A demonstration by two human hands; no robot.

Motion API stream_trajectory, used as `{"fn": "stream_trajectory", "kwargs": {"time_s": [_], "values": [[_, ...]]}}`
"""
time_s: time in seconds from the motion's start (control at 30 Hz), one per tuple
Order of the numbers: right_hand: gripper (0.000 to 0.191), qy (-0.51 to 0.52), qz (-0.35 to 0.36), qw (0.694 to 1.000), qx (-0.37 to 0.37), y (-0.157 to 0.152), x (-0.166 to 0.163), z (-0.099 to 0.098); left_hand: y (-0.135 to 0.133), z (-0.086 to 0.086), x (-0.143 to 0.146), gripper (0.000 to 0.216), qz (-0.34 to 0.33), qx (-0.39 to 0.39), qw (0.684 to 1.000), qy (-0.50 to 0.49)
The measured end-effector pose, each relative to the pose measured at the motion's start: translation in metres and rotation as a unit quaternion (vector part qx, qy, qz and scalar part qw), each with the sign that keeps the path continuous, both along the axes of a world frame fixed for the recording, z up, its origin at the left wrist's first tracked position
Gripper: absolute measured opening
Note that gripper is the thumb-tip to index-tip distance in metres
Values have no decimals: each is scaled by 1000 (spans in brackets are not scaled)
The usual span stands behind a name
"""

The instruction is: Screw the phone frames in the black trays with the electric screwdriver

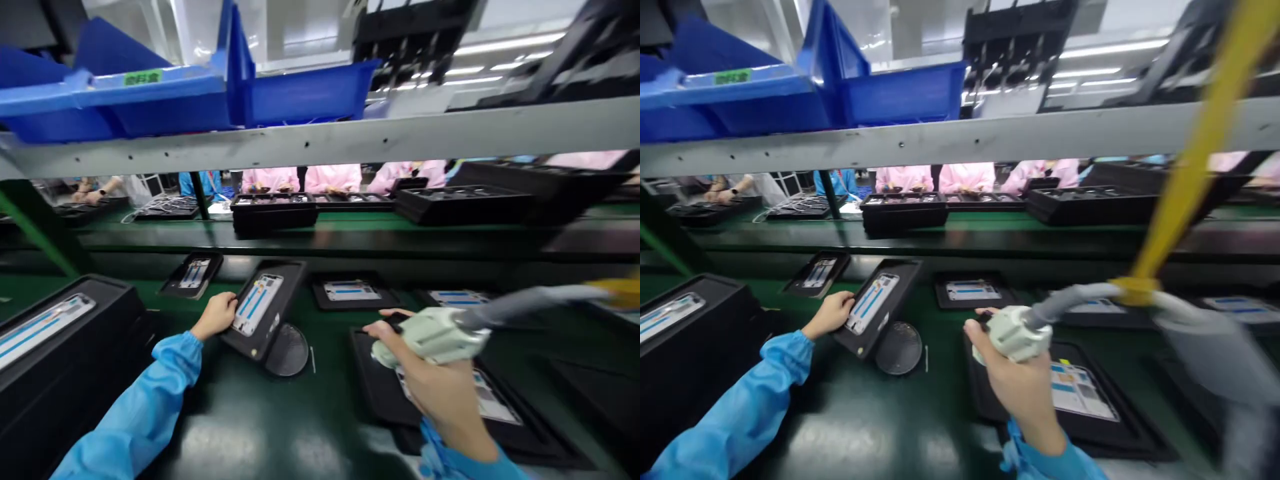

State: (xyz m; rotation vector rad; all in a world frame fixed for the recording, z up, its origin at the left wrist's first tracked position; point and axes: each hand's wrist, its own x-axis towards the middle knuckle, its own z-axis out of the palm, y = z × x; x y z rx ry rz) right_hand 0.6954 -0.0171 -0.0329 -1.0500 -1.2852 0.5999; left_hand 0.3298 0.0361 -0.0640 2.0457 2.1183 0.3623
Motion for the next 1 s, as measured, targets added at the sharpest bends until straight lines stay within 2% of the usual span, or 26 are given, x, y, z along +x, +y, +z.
{"fn": "stream_trajectory", "kwargs": {"time_s": [0.13, 0.2, 0.3, 0.47, 0.63, 0.7, 0.77, 0.83, 1.0], "values": [[43, 51, 12, 994, -96, 12, 0, -3, 70, 1, 29, 35, 62, -25, 998, 10], [45, 81, 19, 990, -114, 12, -1, -1, 89, 1, 40, 36, 80, -37, 996, 19], [45, 98, 0, 989, -107, 9, -1, 5, 104, 0, 51, 37, 84, -50, 994, 39], [49, 91, -5, 989, -115, 11, 3, 8, 109, -2, 78, 38, 35, -39, 995, 91], [46, 57, 28, 995, -81, 17, 2, -3, 99, -19, 149, 37, -115, -26, 986, 118], [42, 66, 62, 994, -60, 18, 0, -8, 93, -28, 178, 37, -164, -28, 979, 121], [37, 110, 113, 986, -55, 18, -4, -10, 90, -33, 198, 37, -187, -25, 974, 126], [29, 162, 160, 972, -58, 18, -9, -9, 89, -35, 210, 37, -194, -19, 972, 129], [25, 141, 121, 982, -22, 17, -9, 7, 95, -24, 208, 34, -192, 22, 973, 127]]}}
